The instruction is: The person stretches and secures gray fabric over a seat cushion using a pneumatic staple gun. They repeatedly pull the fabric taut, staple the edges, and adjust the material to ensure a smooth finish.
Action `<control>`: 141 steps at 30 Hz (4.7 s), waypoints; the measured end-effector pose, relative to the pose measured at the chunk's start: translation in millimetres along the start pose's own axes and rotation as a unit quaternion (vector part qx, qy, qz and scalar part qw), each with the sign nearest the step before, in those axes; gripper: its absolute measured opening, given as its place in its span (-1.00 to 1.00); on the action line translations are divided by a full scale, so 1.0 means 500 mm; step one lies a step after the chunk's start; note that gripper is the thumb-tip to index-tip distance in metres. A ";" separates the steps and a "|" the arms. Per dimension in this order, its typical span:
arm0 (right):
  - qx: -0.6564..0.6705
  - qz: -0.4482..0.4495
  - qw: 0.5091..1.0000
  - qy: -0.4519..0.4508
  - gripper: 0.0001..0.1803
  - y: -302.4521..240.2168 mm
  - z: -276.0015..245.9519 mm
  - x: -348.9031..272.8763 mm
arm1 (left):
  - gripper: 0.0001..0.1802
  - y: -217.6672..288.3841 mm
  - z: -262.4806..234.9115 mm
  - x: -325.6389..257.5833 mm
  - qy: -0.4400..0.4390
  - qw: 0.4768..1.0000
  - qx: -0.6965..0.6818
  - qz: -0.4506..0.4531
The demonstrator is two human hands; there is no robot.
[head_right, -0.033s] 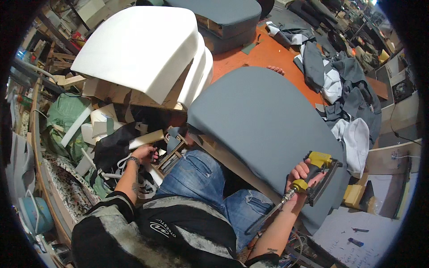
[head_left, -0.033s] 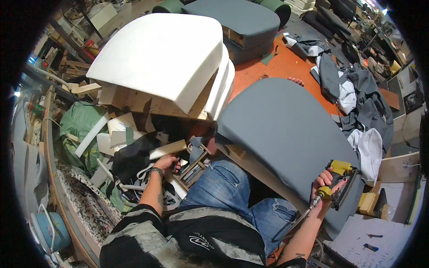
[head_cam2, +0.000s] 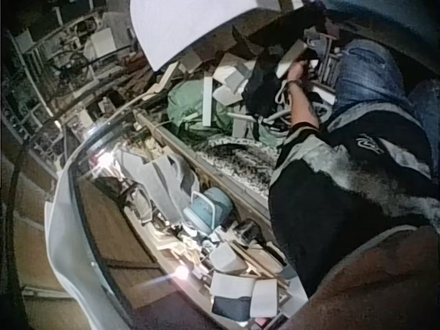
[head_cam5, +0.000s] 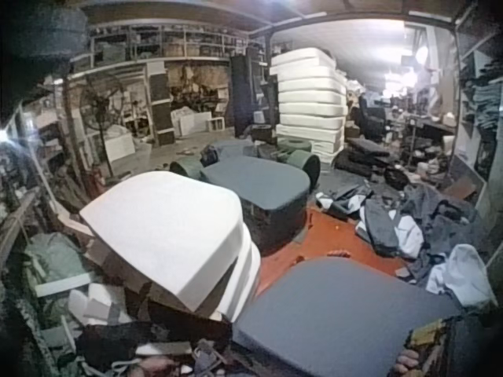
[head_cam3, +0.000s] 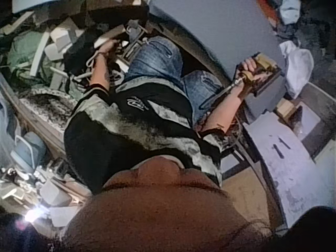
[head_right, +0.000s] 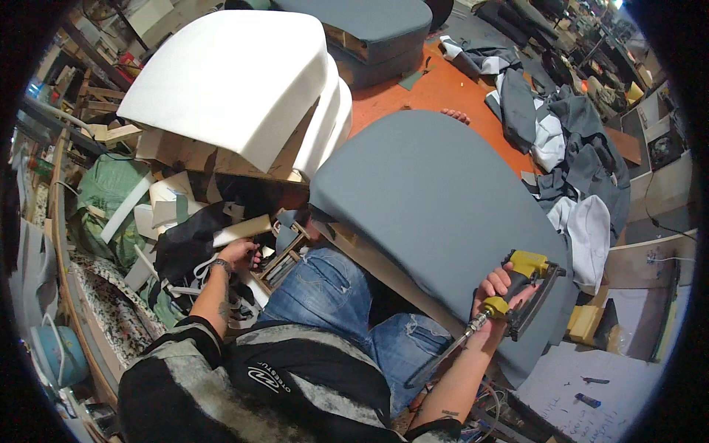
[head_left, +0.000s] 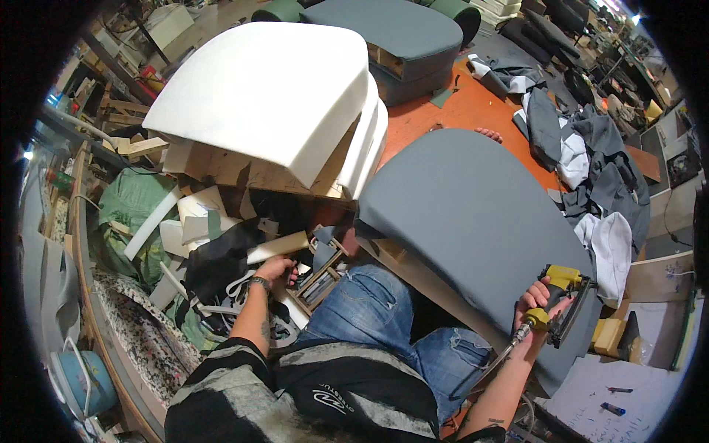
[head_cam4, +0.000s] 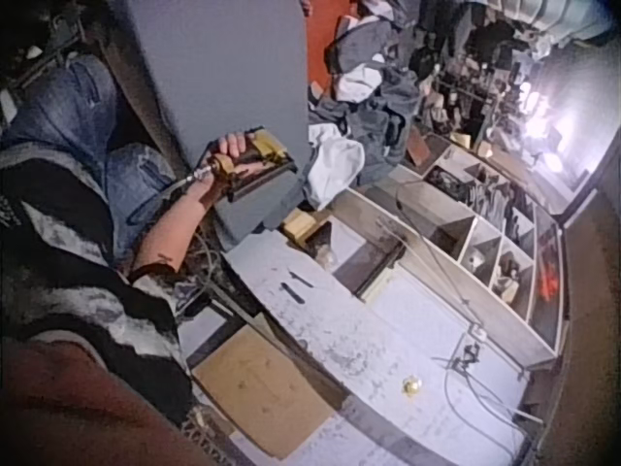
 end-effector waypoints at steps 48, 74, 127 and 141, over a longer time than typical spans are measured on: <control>-0.177 -0.038 0.982 -0.063 -0.24 0.020 -0.030 0.019 | -0.74 0.334 0.310 -0.276 -0.296 0.936 -0.058 0.182; -0.449 -0.143 0.878 0.079 -0.49 0.043 0.000 -0.007 | -0.59 0.358 0.937 -0.513 -0.394 0.900 0.145 0.118; -0.376 -0.141 0.901 0.164 -0.28 0.011 -0.046 0.010 | -0.64 0.464 0.946 -0.572 -0.273 0.926 0.088 0.247; -0.332 -0.130 0.924 0.140 -0.30 0.021 -0.025 0.001 | -0.72 0.483 1.007 -0.576 -0.257 0.864 0.152 0.405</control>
Point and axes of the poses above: each hand's wrist, its own x-axis towards the middle knuckle, its own z-axis out of the palm, y = z × x, the point moved 8 cm from there along x, towards the middle knuckle, and after that the axes turned 1 degree about y, right-handed, at the moved point
